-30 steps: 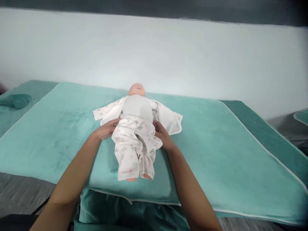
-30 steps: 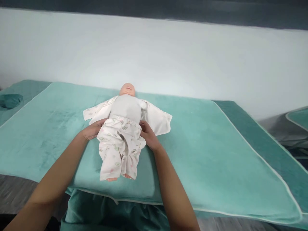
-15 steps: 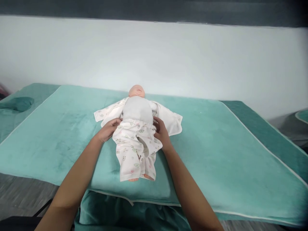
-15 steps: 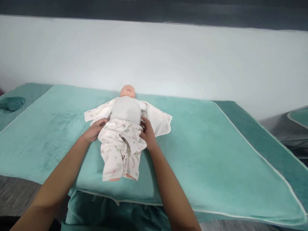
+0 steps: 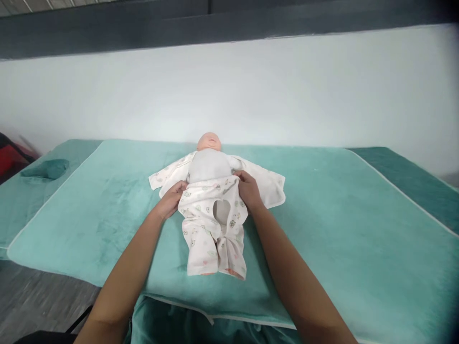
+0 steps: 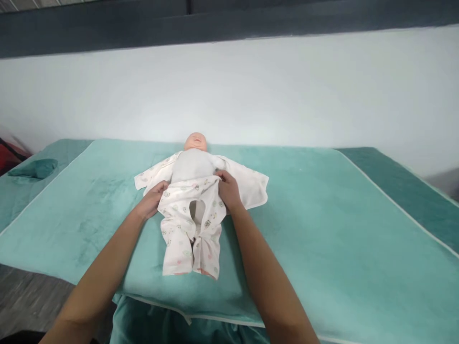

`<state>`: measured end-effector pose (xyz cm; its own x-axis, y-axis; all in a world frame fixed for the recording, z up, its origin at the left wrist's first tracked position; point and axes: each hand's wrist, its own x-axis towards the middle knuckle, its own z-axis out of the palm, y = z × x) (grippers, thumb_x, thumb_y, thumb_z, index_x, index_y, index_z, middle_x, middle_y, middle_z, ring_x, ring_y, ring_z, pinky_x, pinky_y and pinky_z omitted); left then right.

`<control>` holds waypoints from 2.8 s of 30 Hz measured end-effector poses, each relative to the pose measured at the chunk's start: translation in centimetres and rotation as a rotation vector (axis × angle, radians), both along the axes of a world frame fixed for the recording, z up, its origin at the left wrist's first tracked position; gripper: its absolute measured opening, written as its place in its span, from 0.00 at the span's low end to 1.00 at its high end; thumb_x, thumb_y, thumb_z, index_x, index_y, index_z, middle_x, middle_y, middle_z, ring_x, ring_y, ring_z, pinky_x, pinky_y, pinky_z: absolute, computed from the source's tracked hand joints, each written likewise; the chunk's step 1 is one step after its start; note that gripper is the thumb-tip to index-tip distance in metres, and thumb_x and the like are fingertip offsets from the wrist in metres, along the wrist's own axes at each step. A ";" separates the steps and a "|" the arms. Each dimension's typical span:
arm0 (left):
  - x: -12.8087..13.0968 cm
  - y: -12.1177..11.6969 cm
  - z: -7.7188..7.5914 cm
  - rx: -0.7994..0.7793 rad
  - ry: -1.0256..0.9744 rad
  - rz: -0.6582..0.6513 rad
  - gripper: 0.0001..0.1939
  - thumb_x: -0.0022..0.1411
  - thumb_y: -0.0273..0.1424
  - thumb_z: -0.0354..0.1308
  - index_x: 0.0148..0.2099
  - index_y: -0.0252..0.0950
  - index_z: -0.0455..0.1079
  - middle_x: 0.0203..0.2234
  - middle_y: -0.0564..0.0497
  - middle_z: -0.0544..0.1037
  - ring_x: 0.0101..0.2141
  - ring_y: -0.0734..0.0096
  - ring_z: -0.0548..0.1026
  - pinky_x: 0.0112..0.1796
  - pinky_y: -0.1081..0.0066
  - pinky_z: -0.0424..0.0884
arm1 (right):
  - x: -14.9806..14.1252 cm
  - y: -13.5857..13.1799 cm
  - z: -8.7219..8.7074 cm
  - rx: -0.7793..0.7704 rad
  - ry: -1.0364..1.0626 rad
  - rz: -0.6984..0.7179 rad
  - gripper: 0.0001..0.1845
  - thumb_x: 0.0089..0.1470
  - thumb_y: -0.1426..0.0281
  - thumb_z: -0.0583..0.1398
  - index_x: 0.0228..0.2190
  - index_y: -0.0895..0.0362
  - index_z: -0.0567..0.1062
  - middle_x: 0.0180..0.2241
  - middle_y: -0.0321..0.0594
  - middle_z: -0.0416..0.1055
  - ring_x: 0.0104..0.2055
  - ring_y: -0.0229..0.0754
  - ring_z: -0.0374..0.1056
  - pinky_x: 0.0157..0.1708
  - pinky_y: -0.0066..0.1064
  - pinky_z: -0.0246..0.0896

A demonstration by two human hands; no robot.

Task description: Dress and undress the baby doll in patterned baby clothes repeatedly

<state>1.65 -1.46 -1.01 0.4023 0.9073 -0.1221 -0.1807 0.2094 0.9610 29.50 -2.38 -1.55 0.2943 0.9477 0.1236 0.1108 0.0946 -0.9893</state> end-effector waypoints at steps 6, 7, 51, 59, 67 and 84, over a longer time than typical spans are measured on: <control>-0.6 0.1 0.0 -0.041 0.011 -0.127 0.15 0.48 0.24 0.67 0.40 0.36 0.72 0.33 0.54 0.77 0.32 0.74 0.74 0.32 0.77 0.68 | 0.4 -1.5 -0.9 -0.217 0.037 0.164 0.15 0.51 0.59 0.64 0.39 0.53 0.76 0.39 0.39 0.78 0.43 0.48 0.73 0.38 0.37 0.70; -0.6 0.1 -0.1 -0.052 0.021 -0.150 0.16 0.47 0.23 0.67 0.41 0.36 0.72 0.32 0.54 0.77 0.31 0.74 0.74 0.31 0.77 0.67 | 0.4 -1.8 -0.5 -0.243 0.068 0.217 0.16 0.52 0.59 0.64 0.41 0.53 0.77 0.41 0.40 0.78 0.44 0.49 0.74 0.39 0.38 0.71; 0.7 0.3 -0.5 0.347 0.192 0.369 0.14 0.49 0.29 0.64 0.41 0.40 0.72 0.33 0.54 0.74 0.34 0.70 0.69 0.36 0.72 0.64 | 0.2 -1.6 -0.8 -0.045 0.233 0.372 0.18 0.47 0.62 0.70 0.40 0.50 0.76 0.40 0.39 0.80 0.44 0.50 0.74 0.45 0.42 0.70; -0.8 0.2 0.4 0.499 0.237 0.173 0.07 0.60 0.36 0.63 0.36 0.39 0.75 0.54 0.46 0.73 0.58 0.58 0.69 0.57 0.64 0.64 | 1.8 -2.3 -0.4 0.012 -0.054 0.289 0.19 0.52 0.58 0.68 0.43 0.51 0.72 0.42 0.39 0.74 0.46 0.46 0.70 0.48 0.40 0.67; -1.3 0.5 1.0 0.545 0.446 0.052 0.12 0.63 0.40 0.62 0.35 0.38 0.68 0.59 0.44 0.69 0.62 0.57 0.66 0.55 0.64 0.66 | 1.6 -2.1 -0.5 0.091 -0.178 0.332 0.11 0.56 0.59 0.64 0.37 0.51 0.73 0.39 0.38 0.70 0.42 0.43 0.66 0.43 0.35 0.63; 1.6 4.3 0.0 0.526 0.445 0.269 0.10 0.66 0.40 0.56 0.39 0.39 0.68 0.33 0.53 0.72 0.35 0.68 0.69 0.40 0.68 0.66 | 1.2 -1.4 -1.0 -0.007 0.060 0.368 0.19 0.51 0.52 0.69 0.32 0.52 0.71 0.29 0.32 0.63 0.31 0.39 0.60 0.34 0.32 0.60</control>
<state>3.25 2.86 -0.97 0.1717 0.9512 0.2564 0.2695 -0.2957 0.9165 30.72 -3.74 -2.56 -0.0598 0.9922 0.1094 0.0123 0.1103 -0.9938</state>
